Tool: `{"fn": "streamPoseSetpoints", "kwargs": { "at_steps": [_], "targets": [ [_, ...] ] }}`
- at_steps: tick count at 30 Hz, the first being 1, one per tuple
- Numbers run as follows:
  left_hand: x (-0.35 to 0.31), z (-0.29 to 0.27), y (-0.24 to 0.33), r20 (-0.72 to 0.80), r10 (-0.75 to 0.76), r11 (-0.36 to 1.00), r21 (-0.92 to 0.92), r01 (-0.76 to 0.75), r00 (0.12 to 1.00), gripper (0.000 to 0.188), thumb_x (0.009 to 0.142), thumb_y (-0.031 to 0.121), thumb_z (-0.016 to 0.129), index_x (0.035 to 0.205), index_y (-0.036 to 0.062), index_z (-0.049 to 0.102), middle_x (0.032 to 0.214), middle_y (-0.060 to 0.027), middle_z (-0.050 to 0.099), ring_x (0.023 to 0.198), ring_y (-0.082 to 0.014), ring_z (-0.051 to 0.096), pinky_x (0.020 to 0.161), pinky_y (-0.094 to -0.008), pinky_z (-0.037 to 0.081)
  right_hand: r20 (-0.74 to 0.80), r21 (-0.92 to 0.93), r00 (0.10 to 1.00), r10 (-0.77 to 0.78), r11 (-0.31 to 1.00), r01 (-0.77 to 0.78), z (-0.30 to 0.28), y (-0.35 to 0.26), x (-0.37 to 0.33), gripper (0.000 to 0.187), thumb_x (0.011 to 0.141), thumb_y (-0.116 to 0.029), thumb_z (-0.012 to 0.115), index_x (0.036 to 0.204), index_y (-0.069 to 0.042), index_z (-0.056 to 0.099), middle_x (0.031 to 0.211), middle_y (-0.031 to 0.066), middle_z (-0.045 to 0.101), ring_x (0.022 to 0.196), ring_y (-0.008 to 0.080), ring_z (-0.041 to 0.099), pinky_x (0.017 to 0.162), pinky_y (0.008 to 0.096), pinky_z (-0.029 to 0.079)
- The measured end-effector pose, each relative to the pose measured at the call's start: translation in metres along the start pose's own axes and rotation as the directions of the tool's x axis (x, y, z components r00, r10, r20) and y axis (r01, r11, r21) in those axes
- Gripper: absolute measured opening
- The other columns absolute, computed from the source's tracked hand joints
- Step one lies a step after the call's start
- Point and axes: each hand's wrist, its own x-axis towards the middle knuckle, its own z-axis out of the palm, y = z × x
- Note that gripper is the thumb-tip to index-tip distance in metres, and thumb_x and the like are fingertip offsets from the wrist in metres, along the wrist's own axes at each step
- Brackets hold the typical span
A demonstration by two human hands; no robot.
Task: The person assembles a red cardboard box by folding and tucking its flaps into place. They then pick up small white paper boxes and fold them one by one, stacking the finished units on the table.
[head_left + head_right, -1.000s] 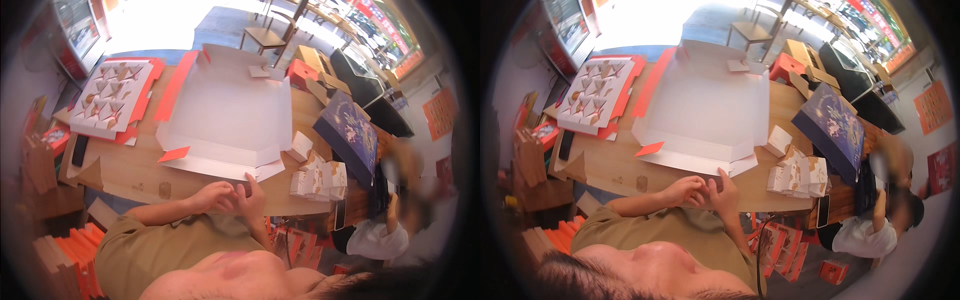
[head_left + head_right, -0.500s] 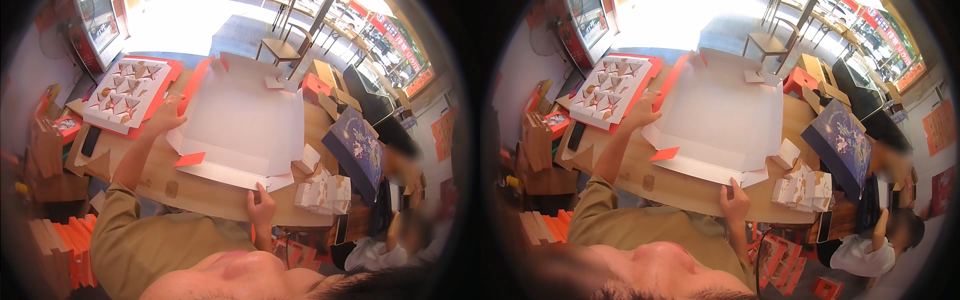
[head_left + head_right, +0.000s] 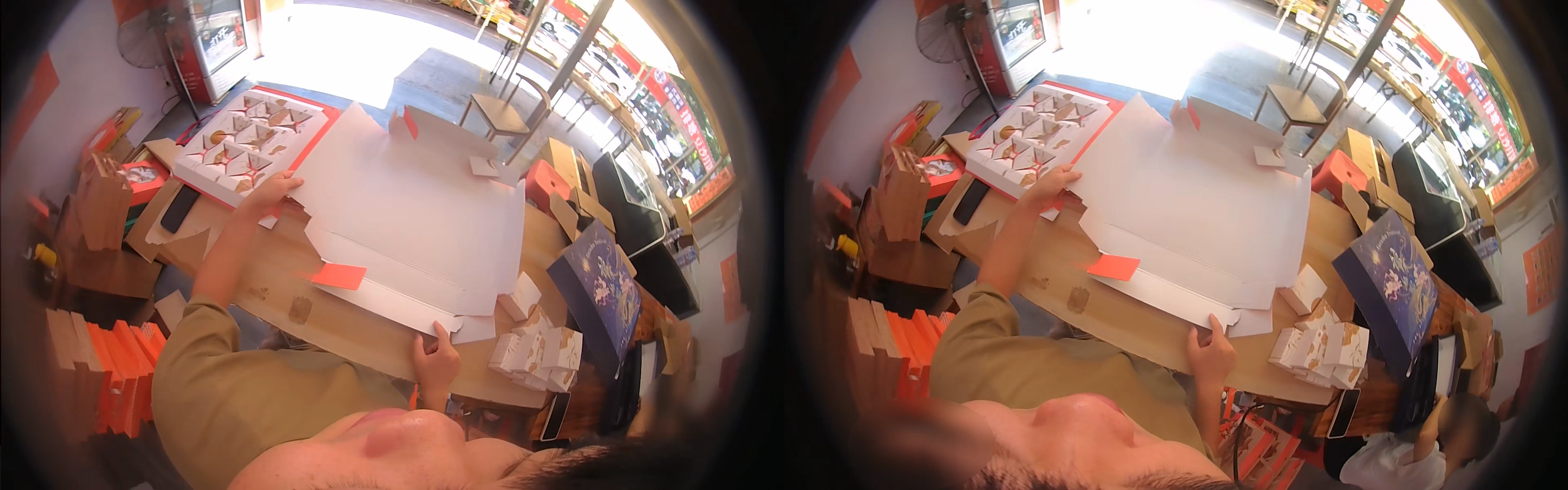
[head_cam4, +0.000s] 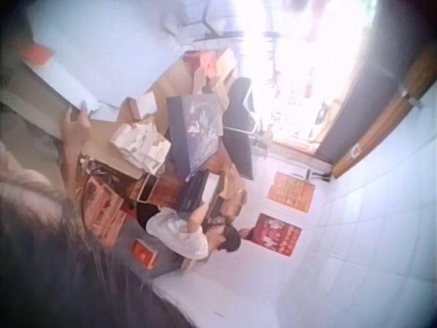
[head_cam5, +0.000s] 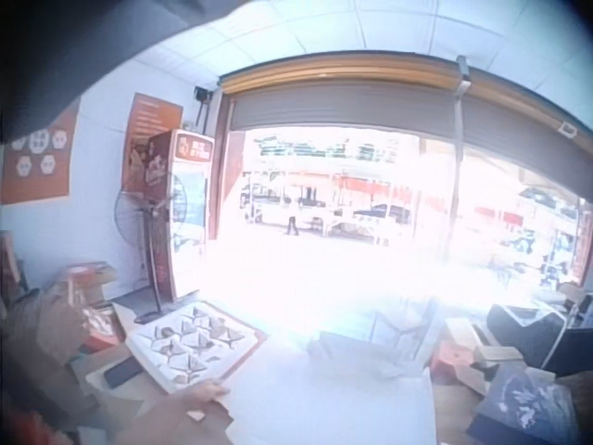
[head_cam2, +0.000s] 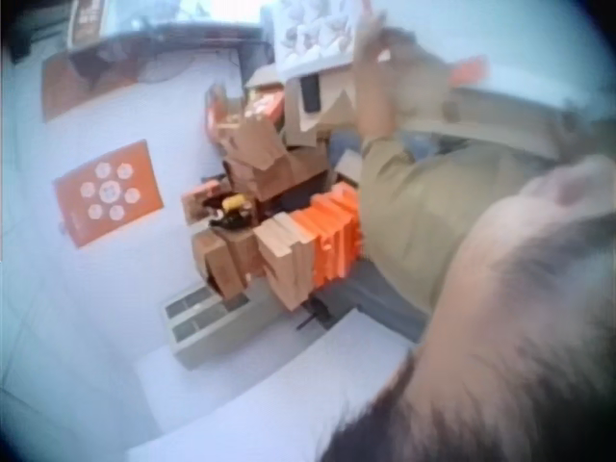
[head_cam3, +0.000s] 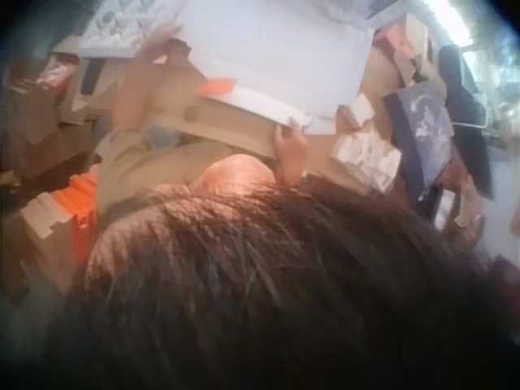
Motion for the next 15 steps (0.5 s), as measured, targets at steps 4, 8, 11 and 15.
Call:
{"fn": "streamPoseSetpoints", "kwargs": {
  "at_steps": [4, 8, 11, 15],
  "targets": [
    [-0.013, -0.007, -0.004, 0.037, 0.026, 0.999, -0.039, -0.024, 0.999, 0.044, 0.100, 0.018, 0.061, 0.140, 0.0018, 0.055, 0.125, -0.0092, 0.068, 0.103, -0.0201, 0.071, 0.075, -0.0366, 0.067, 0.016, -0.084, 0.997, -0.070, 0.994, 0.071, 0.007, 0.009, 0.000, 0.044, 0.084, -0.023, 0.077, 0.126, -0.010, 0.075, 0.058, 0.0051, 0.061, 0.052, 0.0242, 0.062, 0.055, 0.0395, 0.050],
    [-0.009, -0.010, -0.007, 0.125, 0.003, 0.999, -0.052, 0.003, 0.992, 0.047, 0.098, 0.017, 0.062, 0.142, 0.0024, 0.055, 0.127, -0.0093, 0.067, 0.107, -0.0221, 0.071, 0.087, -0.0432, 0.064, -0.007, -0.094, 0.997, -0.080, 0.992, 0.079, 0.009, 0.011, 0.000, 0.042, 0.084, -0.020, 0.077, 0.125, -0.010, 0.077, 0.058, 0.0057, 0.062, 0.052, 0.0243, 0.061, 0.057, 0.0399, 0.050],
    [-0.017, 0.007, -0.005, 0.111, 0.062, 0.975, -0.221, -0.036, 0.992, 0.046, 0.097, 0.020, 0.062, 0.139, 0.0017, 0.056, 0.123, -0.0096, 0.068, 0.108, -0.0228, 0.070, 0.093, -0.0459, 0.061, -0.023, -0.085, 0.996, -0.083, 0.993, 0.081, 0.008, 0.009, 0.001, 0.040, 0.086, -0.020, 0.076, 0.125, -0.010, 0.077, 0.060, 0.0069, 0.062, 0.053, 0.0247, 0.061, 0.057, 0.0399, 0.050],
    [-0.012, -0.003, -0.043, 0.080, 0.092, 0.933, -0.354, -0.058, 0.993, 0.040, 0.098, 0.026, 0.063, 0.130, 0.0009, 0.059, 0.116, -0.0107, 0.068, 0.102, -0.0238, 0.070, 0.091, -0.0440, 0.058, -0.019, -0.070, 0.998, -0.054, 0.996, 0.052, 0.006, 0.001, 0.002, 0.038, 0.088, -0.021, 0.075, 0.124, -0.011, 0.077, 0.060, 0.0073, 0.062, 0.054, 0.0245, 0.061, 0.057, 0.0390, 0.049]
  ]
}}
